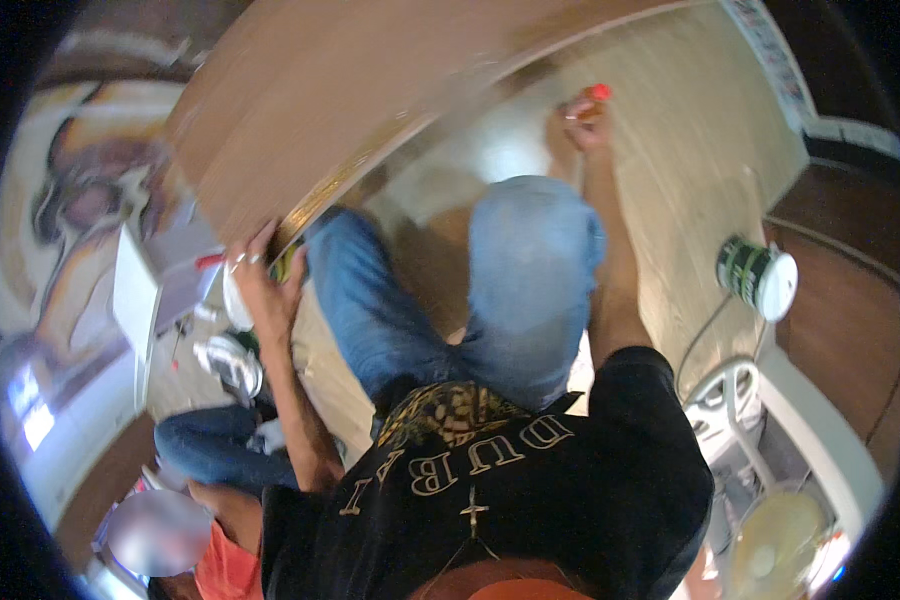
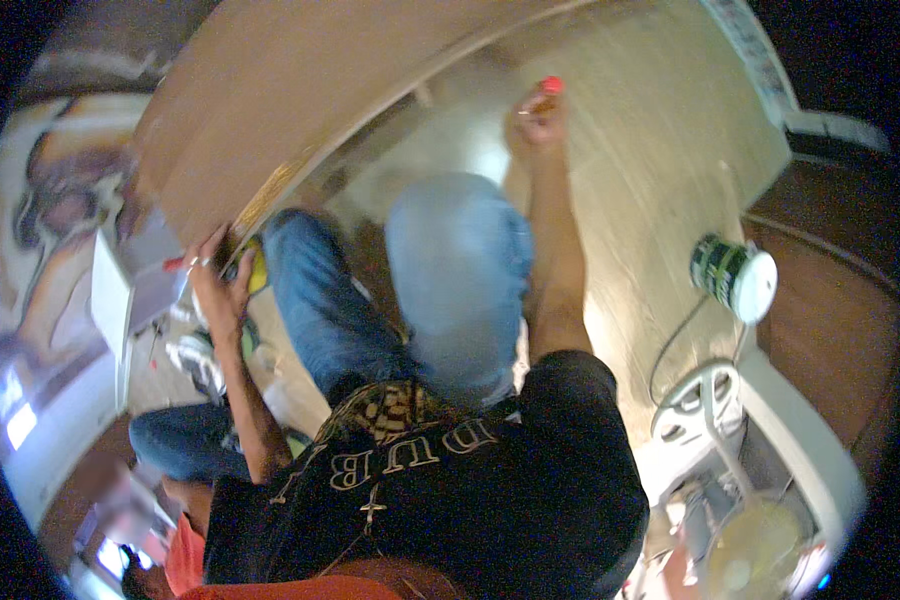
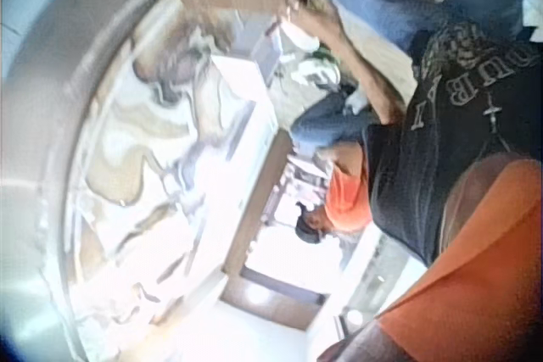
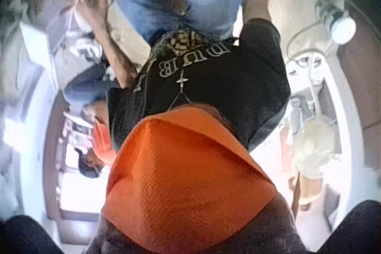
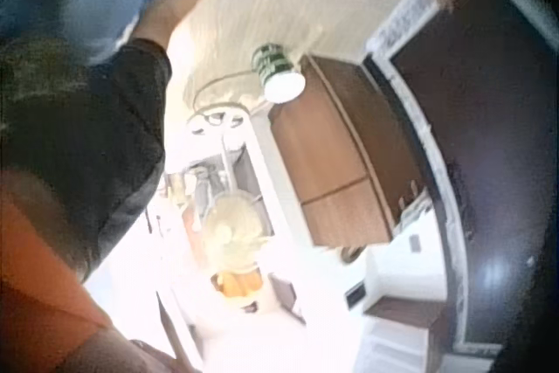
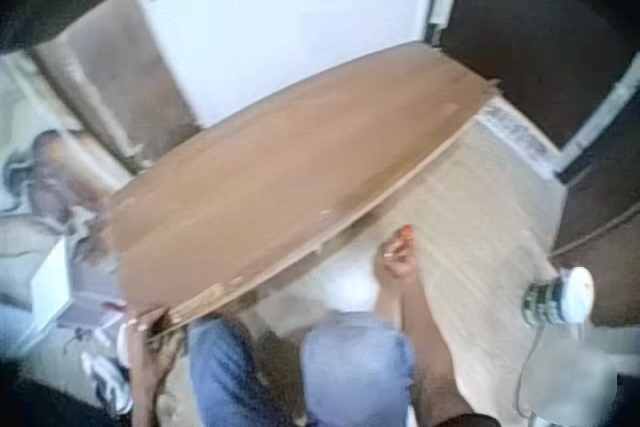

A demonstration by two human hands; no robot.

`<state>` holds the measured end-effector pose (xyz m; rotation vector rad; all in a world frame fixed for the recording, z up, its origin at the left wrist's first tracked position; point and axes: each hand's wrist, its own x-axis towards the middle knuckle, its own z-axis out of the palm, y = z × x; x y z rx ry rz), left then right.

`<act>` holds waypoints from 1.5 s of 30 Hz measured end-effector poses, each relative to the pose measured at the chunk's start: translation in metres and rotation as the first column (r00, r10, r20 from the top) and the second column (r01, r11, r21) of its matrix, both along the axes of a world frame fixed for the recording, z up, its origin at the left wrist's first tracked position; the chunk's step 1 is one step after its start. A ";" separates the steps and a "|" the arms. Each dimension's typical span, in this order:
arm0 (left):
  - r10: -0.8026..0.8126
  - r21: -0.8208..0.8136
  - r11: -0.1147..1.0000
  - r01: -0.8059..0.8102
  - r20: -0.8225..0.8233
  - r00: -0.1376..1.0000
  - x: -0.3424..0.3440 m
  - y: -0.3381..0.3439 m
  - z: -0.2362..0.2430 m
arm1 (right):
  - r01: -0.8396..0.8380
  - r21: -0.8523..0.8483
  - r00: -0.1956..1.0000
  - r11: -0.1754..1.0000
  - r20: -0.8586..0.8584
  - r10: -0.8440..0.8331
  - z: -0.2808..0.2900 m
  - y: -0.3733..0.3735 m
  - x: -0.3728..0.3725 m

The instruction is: The person handles a roll of brown tape and a long wooden trim piece, then wipes the trim with a white cloth. They apply a yellow liquid from a bottle along the edge of a wooden floor panel and later place the trim piece against a wall.

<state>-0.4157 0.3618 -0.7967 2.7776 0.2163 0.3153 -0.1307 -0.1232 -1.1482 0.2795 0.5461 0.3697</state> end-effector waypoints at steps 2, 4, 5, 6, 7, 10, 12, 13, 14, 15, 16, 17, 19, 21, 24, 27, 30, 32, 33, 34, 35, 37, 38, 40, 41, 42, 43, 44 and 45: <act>-0.104 0.020 0.995 0.103 0.090 0.990 0.018 -0.006 -0.002 | 0.105 -0.053 0.988 0.993 -0.109 -0.111 -0.032 -0.031 0.004; -0.047 -0.020 0.999 0.048 0.018 0.999 0.008 -0.005 0.003 | 0.042 0.119 0.998 0.992 -0.056 -0.036 -0.016 -0.007 -0.009; -0.046 0.012 0.999 0.046 0.045 0.998 0.006 -0.007 0.007 | 0.004 0.199 1.000 0.980 -0.023 0.001 -0.005 0.002 -0.016; -0.052 0.011 0.999 0.051 0.022 0.998 0.010 -0.008 0.010 | 0.020 0.182 0.998 0.983 -0.058 -0.009 -0.003 0.001 -0.019; -0.056 0.012 0.998 0.056 -0.001 0.998 0.013 -0.008 0.013 | 0.034 0.166 0.995 0.986 -0.094 -0.018 -0.002 -0.001 -0.021; -0.097 0.043 0.994 0.097 -0.002 0.995 0.020 -0.006 0.015 | 0.072 0.067 0.992 0.995 -0.110 -0.064 -0.008 -0.014 -0.021; -0.103 0.128 0.986 0.105 -0.027 0.994 0.015 -0.003 0.018 | 0.032 0.059 0.988 0.998 -0.154 -0.022 -0.002 -0.008 -0.019; -0.126 0.145 0.981 0.126 -0.008 0.992 0.016 -0.004 0.017 | -0.008 0.083 0.980 0.997 -0.199 0.024 0.002 -0.010 -0.021; -0.141 0.167 0.976 0.137 0.009 0.990 0.015 -0.005 0.018 | -0.056 0.113 0.967 0.992 -0.242 0.082 0.012 -0.005 -0.024; -0.152 0.191 0.971 0.145 0.025 0.988 0.013 -0.006 0.018 | -0.047 0.077 0.964 0.996 -0.256 0.065 0.021 -0.002 -0.025; -0.148 0.180 0.973 0.143 0.017 0.989 0.013 -0.006 0.020 | -0.042 0.048 0.961 0.998 -0.270 0.053 0.027 -0.001 -0.027; -0.131 0.176 0.976 0.129 0.002 0.991 0.012 -0.009 0.023 | -0.050 0.027 0.956 0.998 -0.287 0.056 0.030 0.002 -0.030; -0.117 0.203 0.972 0.117 -0.009 0.993 0.013 -0.007 0.025 | -0.106 0.062 0.976 0.992 -0.187 0.116 0.034 0.001 -0.039; -0.149 0.189 0.971 0.145 0.004 0.989 0.025 -0.005 0.019 | -0.050 0.083 0.962 0.995 -0.264 0.071 -0.009 -0.039 -0.023; -0.099 0.245 0.964 0.102 -0.026 0.995 0.013 0.003 0.018 | -0.063 -0.046 0.955 0.997 -0.294 0.046 0.020 -0.006 -0.040; -0.089 0.215 0.973 0.086 0.002 0.996 0.008 0.006 0.011 | -0.119 -0.043 0.959 0.992 -0.265 0.103 0.008 -0.024 -0.031; -0.100 0.204 0.974 0.098 0.001 0.995 0.004 0.011 0.006 | -0.152 -0.333 0.980 0.931 -0.170 0.099 0.003 -0.018 -0.036; -0.134 0.217 0.968 0.127 0.017 0.991 0.010 0.012 0.008 | -0.175 -0.548 0.982 0.818 -0.162 0.102 0.023 -0.007 -0.057; -0.134 0.223 0.966 0.129 0.008 0.991 0.014 0.010 0.015 | -0.217 -0.552 0.965 0.805 -0.247 0.090 0.045 0.000 -0.069; -0.107 0.219 0.969 0.110 -0.025 0.994 0.015 0.013 0.021 | -0.263 -0.548 0.939 0.794 -0.334 0.080 0.070 0.012 -0.081; -0.111 0.186 0.976 0.115 -0.036 0.993 0.017 0.014 0.021 | -0.254 -0.668 0.949 0.699 -0.312 0.047 0.059 0.002 -0.098; -0.160 0.113 0.980 0.163 -0.038 0.986 0.032 0.007 0.019 | -0.184 -0.899 0.979 0.396 -0.203 -0.006 0.009 -0.021 -0.144; -0.132 0.095 0.986 0.137 -0.057 0.990 0.021 0.007 0.024 | -0.183 -0.959 0.983 0.216 -0.185 0.012 -0.007 -0.018 -0.156; -0.086 0.116 0.989 0.091 -0.047 0.995 0.002 0.007 0.035 | -0.214 -0.973 0.977 0.092 -0.215 -0.004 0.067 0.031 -0.164; -0.077 0.121 0.989 0.081 -0.040 0.996 0.002 0.001 0.041 | -0.161 -0.984 0.987 0.081 -0.162 0.005 0.136 0.054 -0.154; -0.071 0.144 0.987 0.076 -0.044 0.997 0.007 -0.005 0.052 | -0.118 -0.989 0.993 0.086 -0.117 0.014 0.172 0.063 -0.147; -0.107 0.122 0.986 0.110 -0.034 0.994 0.012 -0.006 0.059 | -0.011 -0.996 0.996 0.084 -0.004 0.086 0.186 0.061 -0.140; -0.135 0.123 0.983 0.138 -0.029 0.990 0.018 -0.007 0.070 | 0.090 -0.990 0.981 0.108 0.107 0.164 0.194 0.061 -0.128; -0.143 0.121 0.982 0.145 -0.025 0.989 0.019 -0.005 0.079 | 0.124 -0.979 0.971 0.163 0.153 0.183 0.208 0.064 -0.112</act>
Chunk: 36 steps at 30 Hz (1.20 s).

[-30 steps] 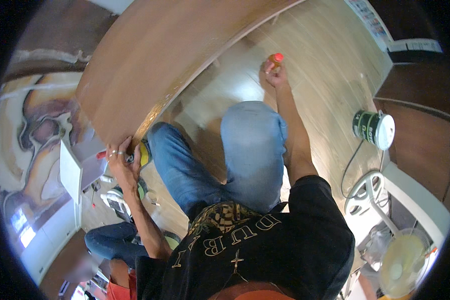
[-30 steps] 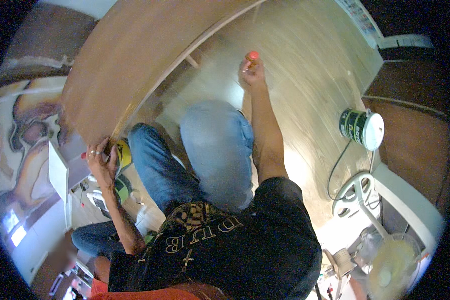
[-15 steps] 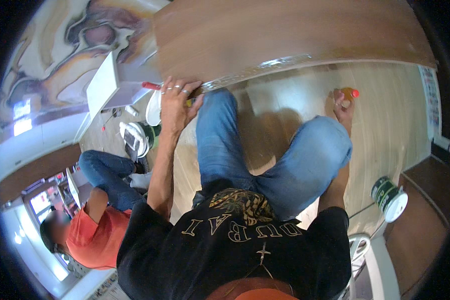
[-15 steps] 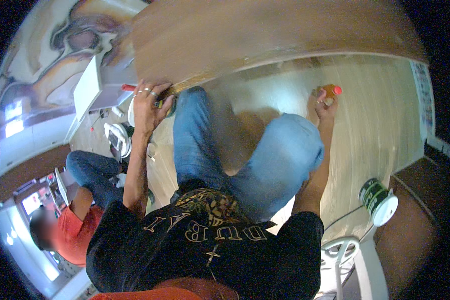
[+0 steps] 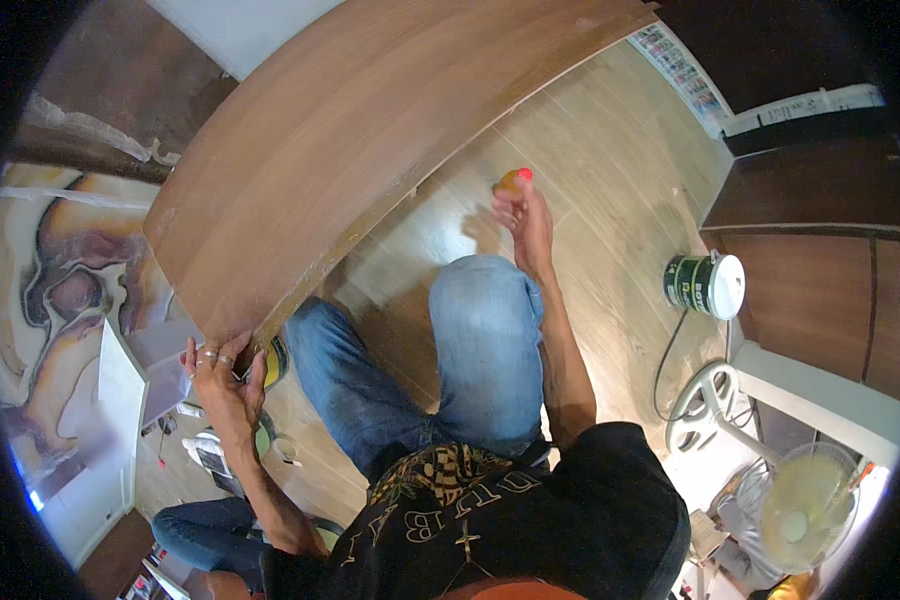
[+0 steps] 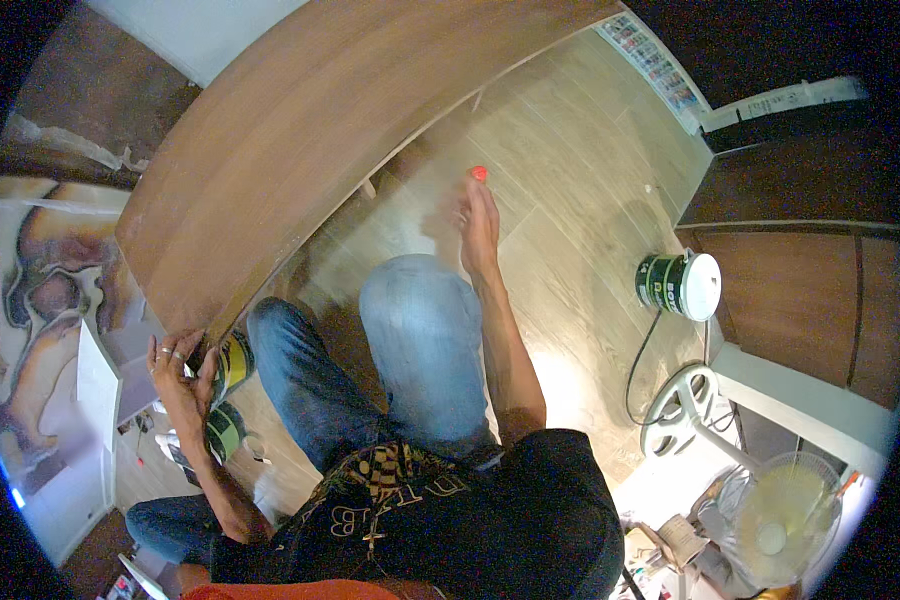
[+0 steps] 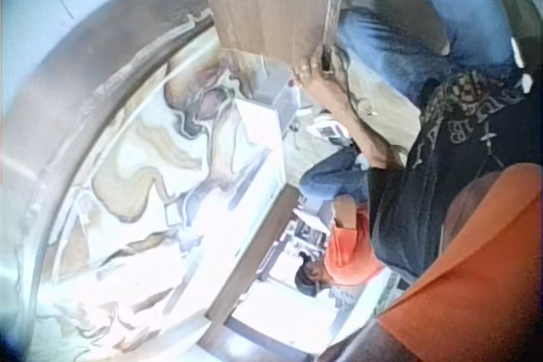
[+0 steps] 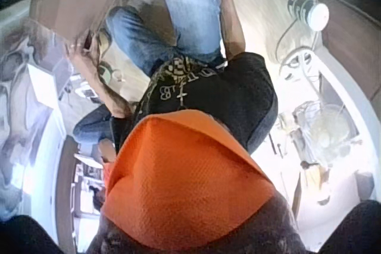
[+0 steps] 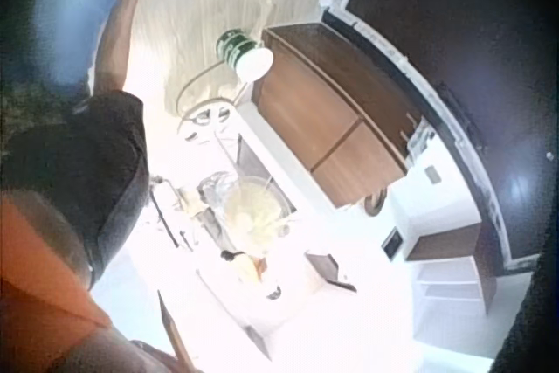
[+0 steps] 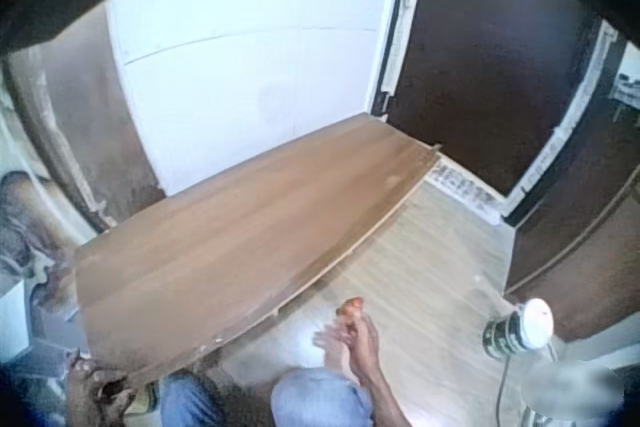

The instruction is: The person handles a roll of brown tape and a long wooden trim piece, then wipes the trim with a white cloth. They apply a yellow liquid from a bottle along the edge of a wooden floor panel and later place the trim piece against a wall.

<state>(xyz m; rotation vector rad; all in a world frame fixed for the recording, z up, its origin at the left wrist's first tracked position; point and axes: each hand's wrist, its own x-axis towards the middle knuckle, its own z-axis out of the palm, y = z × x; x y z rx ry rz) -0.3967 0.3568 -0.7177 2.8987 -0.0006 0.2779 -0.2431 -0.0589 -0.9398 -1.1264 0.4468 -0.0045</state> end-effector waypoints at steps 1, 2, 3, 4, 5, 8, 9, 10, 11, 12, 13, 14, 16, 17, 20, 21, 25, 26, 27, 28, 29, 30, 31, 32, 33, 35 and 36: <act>-0.006 -0.020 1.000 0.006 -0.004 1.000 0.003 0.000 0.006 | -0.028 0.047 0.999 0.998 0.043 0.026 0.016 0.002 0.015; -0.006 -0.037 0.999 0.006 -0.012 1.000 0.004 -0.001 0.012 | -0.047 0.120 0.997 0.992 0.060 0.040 0.034 0.008 0.026; 0.007 -0.053 0.999 -0.008 -0.023 1.000 0.001 -0.002 0.019 | -0.080 0.193 0.995 0.978 0.074 0.067 0.054 0.018 0.035; -0.003 -0.045 0.999 0.002 -0.033 0.999 0.000 -0.001 0.023 | -0.104 0.265 0.993 0.959 0.090 0.083 0.063 0.022 0.042; -0.004 -0.036 0.999 0.002 -0.057 0.998 -0.002 -0.002 0.027 | -0.118 0.269 0.990 0.956 0.103 0.094 0.064 0.025 0.047; -0.009 -0.016 1.000 0.007 -0.109 0.994 -0.006 -0.004 0.035 | -0.136 0.288 0.988 0.948 0.110 0.108 0.069 0.028 0.058; -0.014 -0.012 1.000 0.012 -0.115 0.993 -0.009 -0.004 0.035 | -0.123 0.302 0.991 0.946 0.091 0.100 0.073 0.026 0.061; -0.021 -0.009 1.000 0.020 -0.120 0.993 -0.012 -0.005 0.035 | -0.108 0.315 0.993 0.943 0.073 0.089 0.076 0.025 0.064; -0.020 -0.017 1.000 0.018 -0.125 0.992 -0.015 -0.005 0.035 | -0.118 0.310 0.993 0.943 0.066 0.102 0.075 0.022 0.066; -0.016 -0.025 1.000 0.013 -0.129 0.991 -0.021 -0.005 0.033 | -0.132 0.307 0.991 0.943 0.061 0.119 0.072 0.020 0.069; -0.015 -0.032 0.999 0.011 -0.134 0.991 -0.026 -0.006 0.032 | -0.143 0.303 0.990 0.942 0.055 0.132 0.069 0.018 0.070; -0.024 -0.031 0.999 0.021 -0.125 0.992 -0.028 -0.008 0.032 | -0.126 0.321 0.992 0.939 0.025 0.125 0.073 0.016 0.071; 0.009 -0.042 0.999 -0.013 -0.102 0.995 -0.037 -0.007 0.029 | -0.085 0.356 0.994 0.931 -0.034 0.104 0.079 0.015 0.075; 0.018 -0.058 0.998 -0.023 -0.082 0.997 -0.039 -0.008 0.024 | -0.118 0.355 0.991 0.927 -0.020 0.134 0.078 0.008 0.078; -0.029 -0.067 0.997 0.023 -0.088 0.996 -0.044 0.005 0.013 | -0.226 0.365 0.972 0.903 0.023 0.234 0.070 -0.008 0.091; -0.024 -0.054 0.998 0.018 -0.110 0.994 -0.045 0.006 0.013 | -0.266 0.374 0.961 0.888 0.036 0.273 0.071 -0.010 0.093; -0.020 -0.053 0.999 0.013 -0.132 0.991 -0.051 0.012 0.017 | -0.412 0.338 0.910 0.846 0.105 0.401 0.098 -0.007 0.089; -0.026 -0.039 0.999 0.021 -0.136 0.990 -0.054 0.019 0.015 | -0.372 0.363 0.925 0.854 0.066 0.375 0.099 -0.009 0.086; -0.031 -0.035 0.999 0.026 -0.156 0.987 -0.053 0.021 0.021 | -0.332 0.379 0.937 0.864 0.024 0.350 0.098 -0.009 0.085; -0.040 -0.029 0.999 0.035 -0.175 0.984 -0.051 0.023 0.028 | -0.288 0.397 0.947 0.872 -0.017 0.321 0.096 -0.008 0.084; -0.044 -0.031 0.999 0.039 -0.192 0.980 -0.053 0.022 0.034 | -0.278 0.415 0.945 0.866 -0.047 0.325 0.097 -0.008 0.084; -0.045 -0.044 0.998 0.038 -0.153 0.987 -0.056 0.024 0.038 | -0.261 0.435 0.944 0.862 -0.072 0.322 0.098 -0.005 0.085; -0.092 -0.022 0.996 0.089 -0.202 0.975 -0.051 0.030 0.046 | -0.201 0.439 0.955 0.876 -0.113 0.276 0.101 -0.017 0.078; -0.115 -0.016 0.993 0.114 -0.224 0.968 -0.057 0.034 0.047 | -0.192 0.441 0.948 0.877 -0.148 0.282 0.113 -0.016 0.080; 0.026 -0.178 0.982 -0.065 -0.213 0.977 -0.074 0.038 0.041 | -0.172 0.448 0.942 0.877 -0.185 0.279 0.122 -0.008 0.080; -0.155 -0.115 0.981 0.154 0.001 0.988 -0.078 0.051 0.035 | -0.181 0.532 0.943 0.827 -0.144 0.299 0.156 0.009 0.086; -0.467 0.230 0.878 0.419 0.231 0.853 -0.060 0.058 0.037 | -0.184 0.548 0.949 0.816 -0.116 0.292 0.179 0.006 0.086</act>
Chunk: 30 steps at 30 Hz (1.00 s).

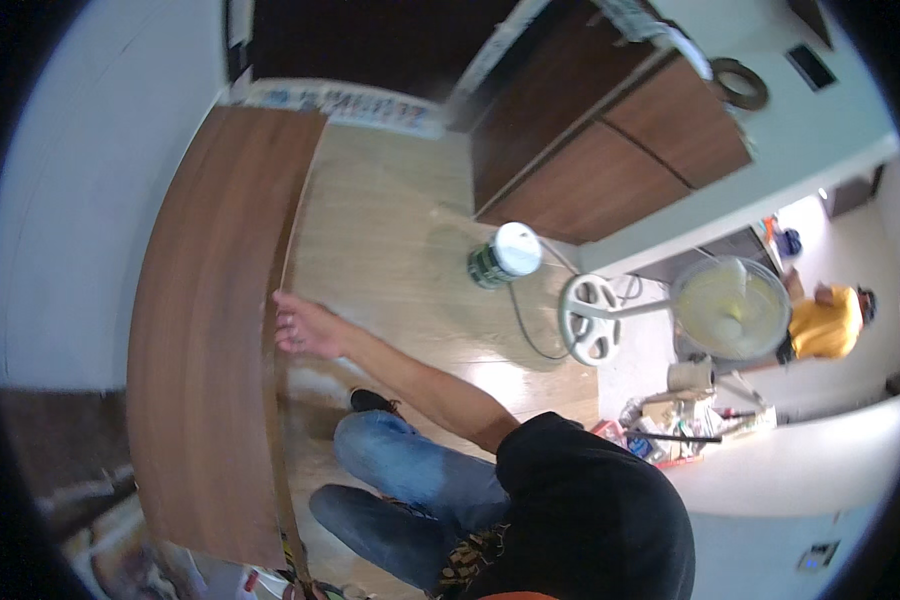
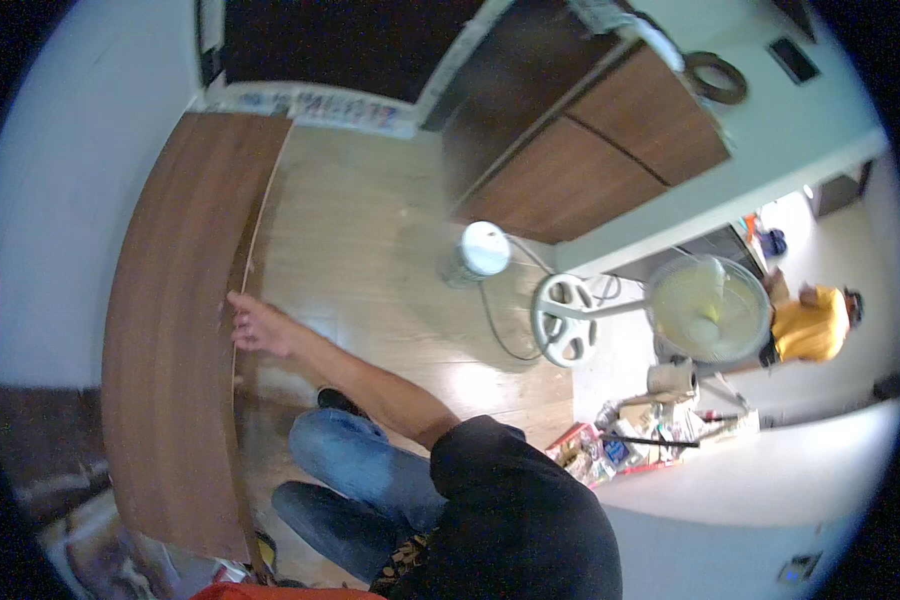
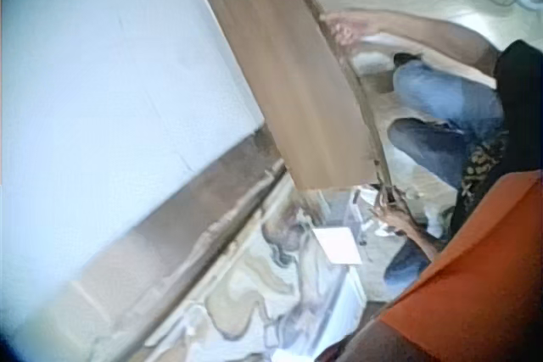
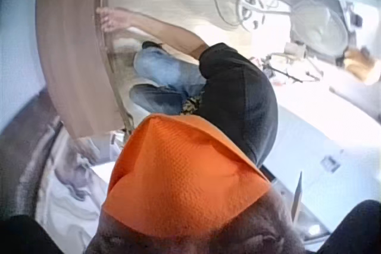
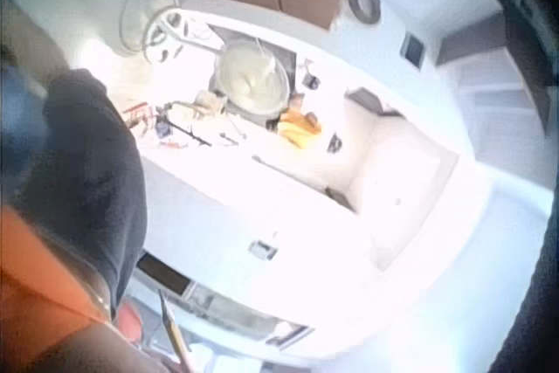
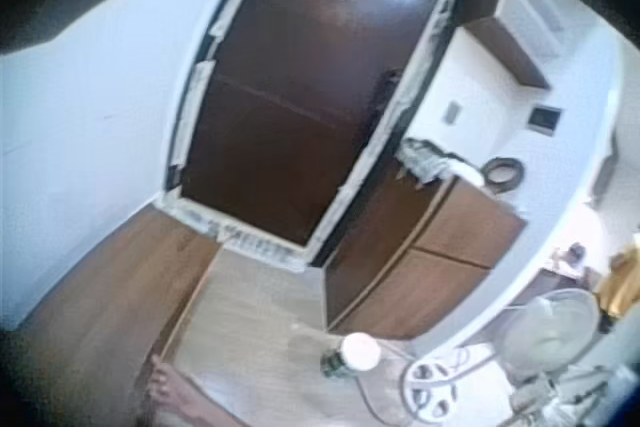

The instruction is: The person handles a roll of brown tape and a long wooden trim piece, then wipes the trim with a white cloth. They apply a yellow liquid from a bottle along the edge of a wooden floor panel and later place the trim piece against a wall.

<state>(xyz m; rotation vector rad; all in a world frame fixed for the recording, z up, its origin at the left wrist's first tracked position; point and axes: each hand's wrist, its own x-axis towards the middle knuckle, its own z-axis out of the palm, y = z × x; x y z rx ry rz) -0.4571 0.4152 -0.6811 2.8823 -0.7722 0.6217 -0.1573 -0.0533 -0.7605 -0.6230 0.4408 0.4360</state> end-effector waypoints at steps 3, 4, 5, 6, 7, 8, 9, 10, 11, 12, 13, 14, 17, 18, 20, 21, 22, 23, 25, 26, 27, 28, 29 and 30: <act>0.312 -0.146 0.902 -0.406 -0.428 0.848 -0.017 -0.025 0.068 | 0.016 -0.128 0.999 0.992 0.051 -0.009 0.114 -0.001 0.011; 0.298 -0.217 0.882 -0.419 -0.433 0.851 -0.020 -0.026 0.076 | 0.014 -0.137 0.997 0.990 0.083 -0.002 0.146 -0.009 0.011; 0.283 -0.325 0.825 -0.463 -0.472 0.835 -0.015 -0.031 0.093 | 0.026 -0.151 0.992 0.988 0.126 -0.007 0.186 -0.016 0.014; 0.267 -0.395 0.771 -0.499 -0.511 0.817 -0.012 -0.029 0.114 | 0.048 -0.135 0.987 0.990 0.157 -0.027 0.215 -0.020 0.012; 0.244 -0.458 0.709 -0.536 -0.554 0.796 -0.008 -0.027 0.133 | 0.071 -0.121 0.982 0.990 0.183 -0.048 0.240 -0.027 0.008; 0.196 -0.462 0.764 -0.451 -0.499 0.844 -0.002 -0.027 0.148 | 0.086 -0.121 0.974 0.989 0.218 -0.058 0.277 -0.032 0.008; 0.143 -0.464 0.808 -0.363 -0.443 0.885 0.008 -0.027 0.158 | 0.100 -0.126 0.965 0.987 0.254 -0.065 0.314 -0.038 0.008; 0.091 -0.452 0.849 -0.273 -0.384 0.919 0.017 -0.022 0.174 | 0.112 -0.122 0.954 0.986 0.291 -0.072 0.352 -0.041 0.008; 0.041 -0.424 0.887 -0.185 -0.325 0.945 0.022 -0.016 0.200 | 0.122 -0.135 0.945 0.983 0.319 -0.073 0.393 -0.046 0.007; 0.091 -0.354 0.918 -0.181 -0.255 0.962 0.024 -0.046 0.252 | 0.138 -0.144 0.937 0.980 0.339 -0.082 0.430 -0.047 0.005; 0.077 -0.454 0.861 -0.230 -0.331 0.940 0.034 -0.043 0.256 | 0.200 -0.151 0.931 0.968 0.337 -0.139 0.462 -0.064 -0.010; 0.108 -0.545 0.777 -0.316 -0.378 0.919 0.032 -0.037 0.263 | 0.200 -0.135 0.921 0.970 0.365 -0.139 0.495 -0.063 -0.015; 0.057 -0.453 0.868 -0.202 -0.314 0.948 0.054 -0.074 0.353 | 0.280 -0.177 0.885 0.944 0.429 -0.182 0.570 -0.096 -0.040; 0.060 -0.471 0.856 -0.215 -0.321 0.945 0.058 -0.083 0.370 | 0.324 -0.190 0.870 0.927 0.444 -0.213 0.587 -0.105 -0.050; 0.060 -0.498 0.839 -0.221 -0.320 0.946 0.065 -0.086 0.392 | 0.383 -0.212 0.849 0.899 0.465 -0.252 0.614 -0.117 -0.058; 0.028 -0.511 0.837 -0.196 -0.319 0.947 0.071 -0.072 0.390 | 0.421 -0.230 0.839 0.878 0.466 -0.280 0.622 -0.124 -0.065; -0.016 -0.529 0.832 -0.165 -0.320 0.947 0.080 -0.061 0.384 | 0.465 -0.256 0.827 0.848 0.468 -0.312 0.629 -0.132 -0.074; -0.084 -0.553 0.825 -0.120 -0.330 0.940 0.096 -0.069 0.379 | 0.486 -0.267 0.816 0.832 0.480 -0.322 0.632 -0.141 -0.086; -0.091 -0.337 0.941 -0.019 -0.307 0.947 0.095 -0.099 0.424 | 0.494 -0.276 0.805 0.824 0.504 -0.314 0.638 -0.144 -0.091; -0.104 -0.243 0.969 0.040 -0.261 0.960 0.101 -0.101 0.429 | 0.510 -0.288 0.795 0.810 0.518 -0.316 0.648 -0.150 -0.103; -0.124 -0.141 0.985 0.095 -0.210 0.970 0.107 -0.103 0.435 | 0.522 -0.296 0.786 0.800 0.532 -0.316 0.656 -0.155 -0.115; -0.150 -0.117 0.985 0.129 -0.194 0.970 0.112 -0.103 0.435 | 0.535 -0.304 0.776 0.788 0.546 -0.316 0.663 -0.161 -0.125; -0.185 -0.127 0.979 0.161 -0.205 0.961 0.118 -0.106 0.437 | 0.555 -0.301 0.759 0.775 0.563 -0.325 0.669 -0.162 -0.135; -0.223 -0.164 0.968 0.188 -0.226 0.948 0.124 -0.111 0.433 | 0.577 -0.298 0.741 0.760 0.582 -0.335 0.678 -0.163 -0.144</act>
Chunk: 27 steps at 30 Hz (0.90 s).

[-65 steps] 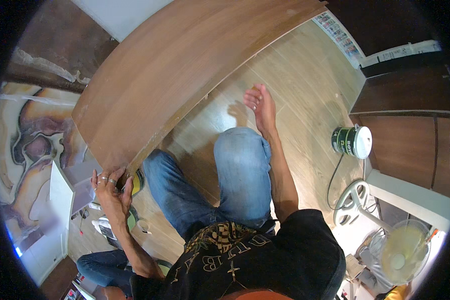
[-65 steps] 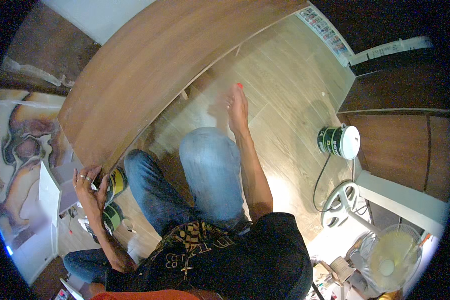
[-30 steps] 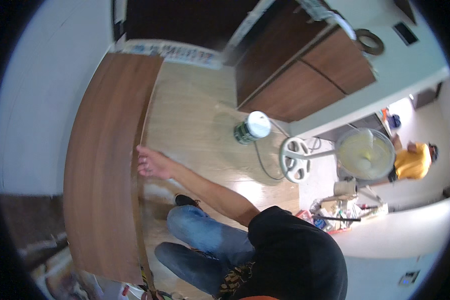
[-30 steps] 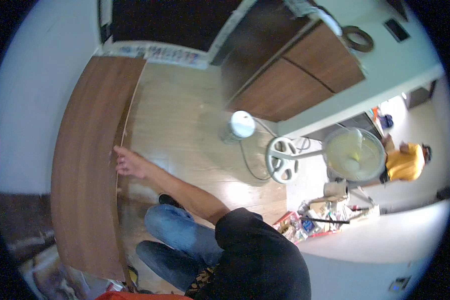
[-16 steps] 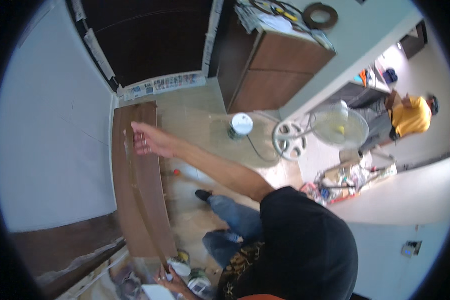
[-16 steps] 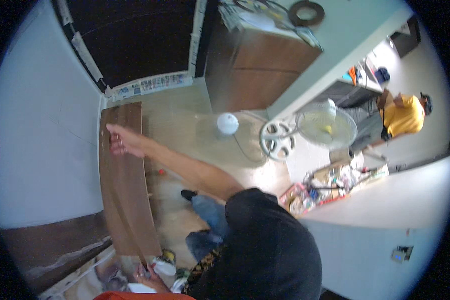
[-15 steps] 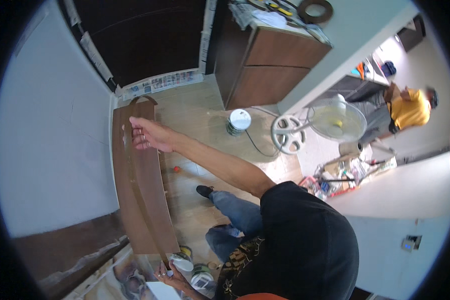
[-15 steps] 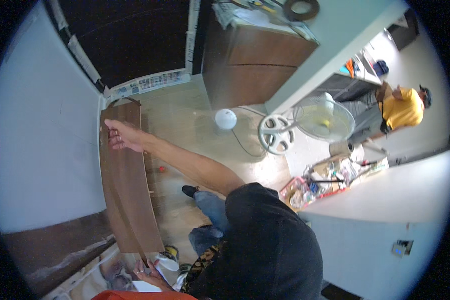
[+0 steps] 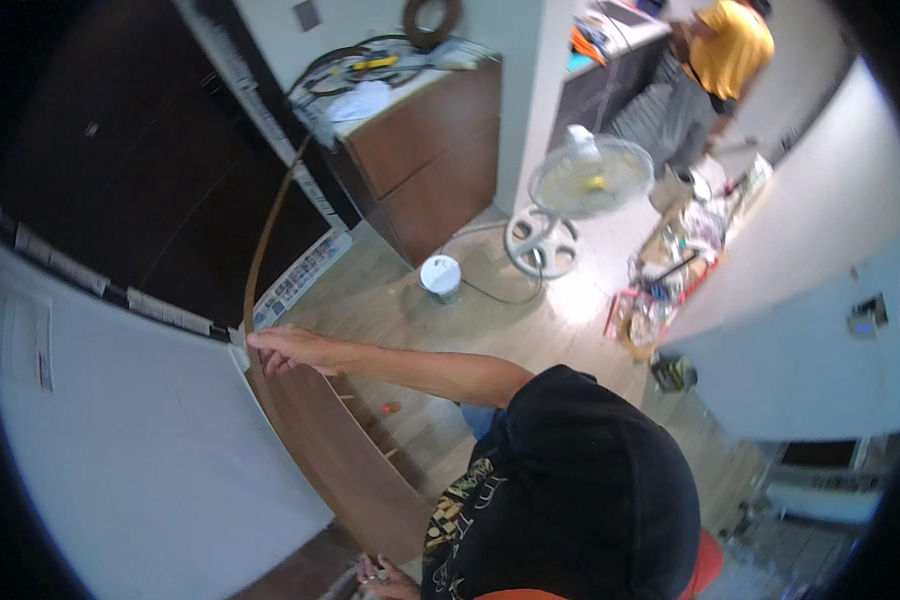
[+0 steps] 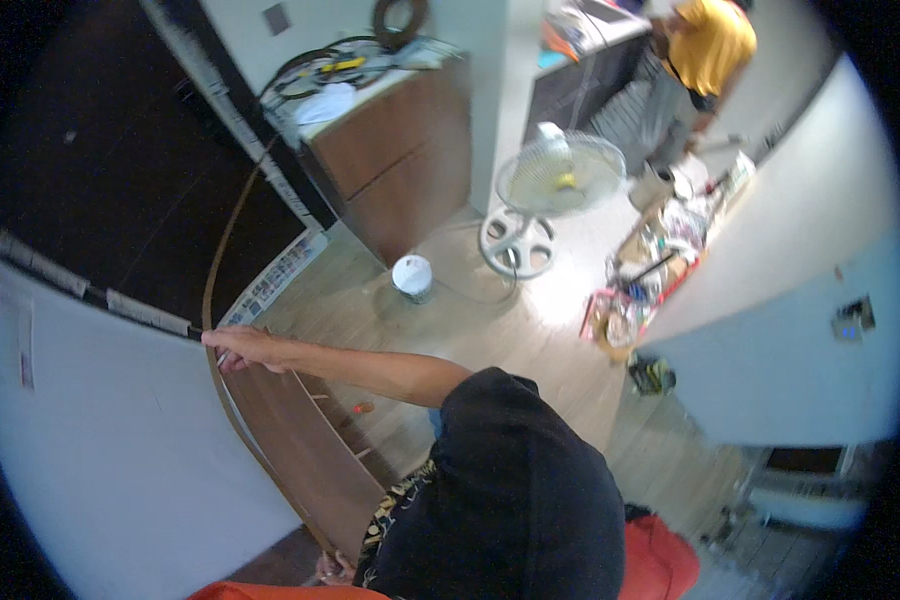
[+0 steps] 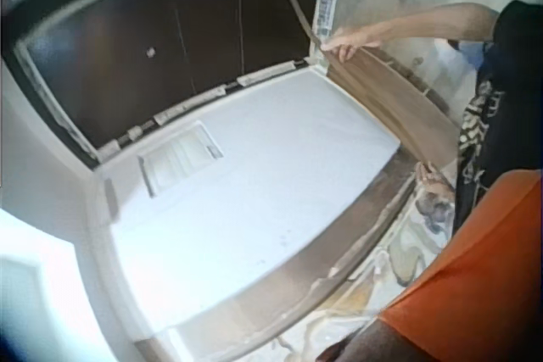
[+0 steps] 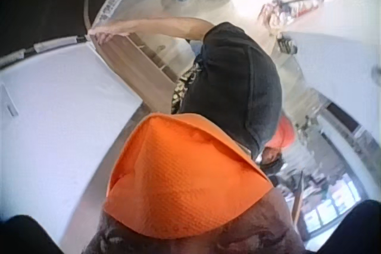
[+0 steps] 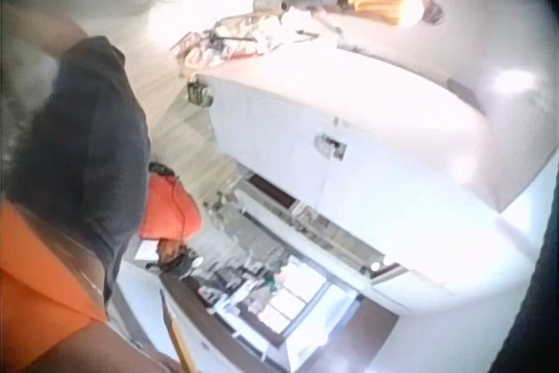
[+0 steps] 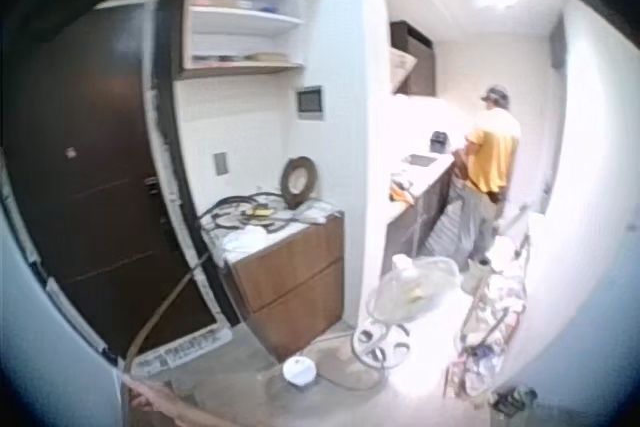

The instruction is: The person handles a roll of brown tape and a long wooden trim piece, then wipes the trim with a white cloth. They apply a yellow liquid from a bottle along the edge of a wooden floor panel and later place the trim piece against a wall.

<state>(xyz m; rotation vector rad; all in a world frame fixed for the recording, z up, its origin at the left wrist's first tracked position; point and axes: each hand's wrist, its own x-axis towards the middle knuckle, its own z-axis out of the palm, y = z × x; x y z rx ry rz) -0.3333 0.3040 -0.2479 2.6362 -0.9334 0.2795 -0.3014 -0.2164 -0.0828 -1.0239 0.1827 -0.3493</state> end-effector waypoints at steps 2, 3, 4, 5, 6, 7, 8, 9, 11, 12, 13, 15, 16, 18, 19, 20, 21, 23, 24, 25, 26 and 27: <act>-0.069 -0.028 0.997 0.068 -0.037 0.997 0.015 -0.004 0.004 | 0.004 -0.009 0.999 1.000 0.037 -0.003 0.004 0.001 -0.011; -0.088 -0.031 0.996 0.087 -0.036 0.995 0.021 0.000 0.009 | 0.016 -0.012 0.998 1.000 0.066 -0.015 0.005 0.007 -0.011; -0.166 -0.027 0.986 0.165 -0.068 0.984 0.035 -0.019 0.008 | 0.080 -0.014 0.995 0.997 0.061 -0.079 0.003 -0.002 -0.027; -0.205 -0.023 0.979 0.204 -0.076 0.976 0.043 -0.030 0.009 | 0.108 -0.025 0.992 0.994 0.071 -0.106 0.007 -0.002 -0.035; -0.249 -0.028 0.968 0.248 -0.087 0.965 0.051 -0.039 0.009 | 0.120 -0.031 0.990 0.992 0.076 -0.117 0.009 -0.003 -0.050; -0.293 -0.029 0.956 0.292 -0.092 0.952 0.060 -0.049 0.009 | 0.152 -0.028 0.986 0.988 0.080 -0.150 0.007 -0.002 -0.059; -0.345 -0.027 0.939 0.344 -0.099 0.933 0.070 -0.060 0.009 | 0.188 -0.023 0.980 0.982 0.077 -0.186 0.003 -0.002 -0.067; -0.385 -0.037 0.923 0.383 -0.102 0.917 0.076 -0.073 0.009 | 0.217 -0.027 0.974 0.976 0.075 -0.214 0.001 -0.001 -0.074; -0.488 -0.054 0.873 0.485 -0.107 0.867 0.092 -0.102 0.010 | 0.284 -0.035 0.956 0.958 0.089 -0.280 -0.008 0.000 -0.093; -0.538 -0.062 0.843 0.534 -0.108 0.836 0.099 -0.119 0.010 | 0.324 -0.029 0.942 0.946 0.099 -0.320 -0.012 0.003 -0.102; -0.591 -0.076 0.806 0.586 -0.107 0.799 0.105 -0.137 0.008 | 0.365 -0.024 0.926 0.931 0.109 -0.361 -0.015 0.006 -0.113; -0.678 -0.093 0.735 0.671 -0.116 0.726 0.113 -0.168 0.004 | 0.416 0.004 0.905 0.909 0.099 -0.415 -0.017 0.019 -0.132; -0.718 -0.104 0.696 0.711 -0.119 0.686 0.115 -0.182 0.002 | 0.441 0.019 0.892 0.897 0.098 -0.441 -0.015 0.029 -0.139; -0.791 -0.136 0.612 0.779 -0.120 0.600 0.116 -0.216 0.000 | 0.488 0.035 0.866 0.872 0.105 -0.489 -0.016 0.046 -0.148; -0.820 -0.153 0.572 0.806 -0.118 0.559 0.115 -0.232 0.000 | 0.504 0.039 0.855 0.863 0.116 -0.505 -0.018 0.052 -0.151; -0.850 -0.172 0.527 0.832 -0.122 0.513 0.109 -0.249 -0.003 | 0.543 0.015 0.837 0.840 0.067 -0.543 -0.018 0.058 -0.159; -0.870 -0.181 0.493 0.851 -0.118 0.479 0.103 -0.258 -0.004 | 0.563 0.029 0.824 0.826 0.067 -0.563 -0.019 0.068 -0.164; -0.904 -0.212 0.428 0.879 -0.115 0.412 0.091 -0.279 -0.006 | 0.598 0.046 0.798 0.800 0.057 -0.600 -0.021 0.090 -0.179; -0.919 -0.229 0.394 0.890 -0.112 0.378 0.082 -0.290 -0.008 | 0.636 0.045 0.768 0.770 0.057 -0.638 -0.021 0.101 -0.193; -0.932 -0.245 0.363 0.899 -0.112 0.346 0.072 -0.298 -0.011 | 0.669 0.035 0.741 0.742 0.047 -0.670 -0.026 0.112 -0.207; -0.943 -0.258 0.334 0.907 -0.108 0.316 0.063 -0.306 -0.011 | 0.698 0.023 0.715 0.716 0.042 -0.698 -0.030 0.120 -0.219; -0.953 -0.274 0.303 0.913 -0.110 0.283 0.052 -0.314 -0.014 | 0.725 0.011 0.688 0.689 0.036 -0.724 -0.034 0.128 -0.235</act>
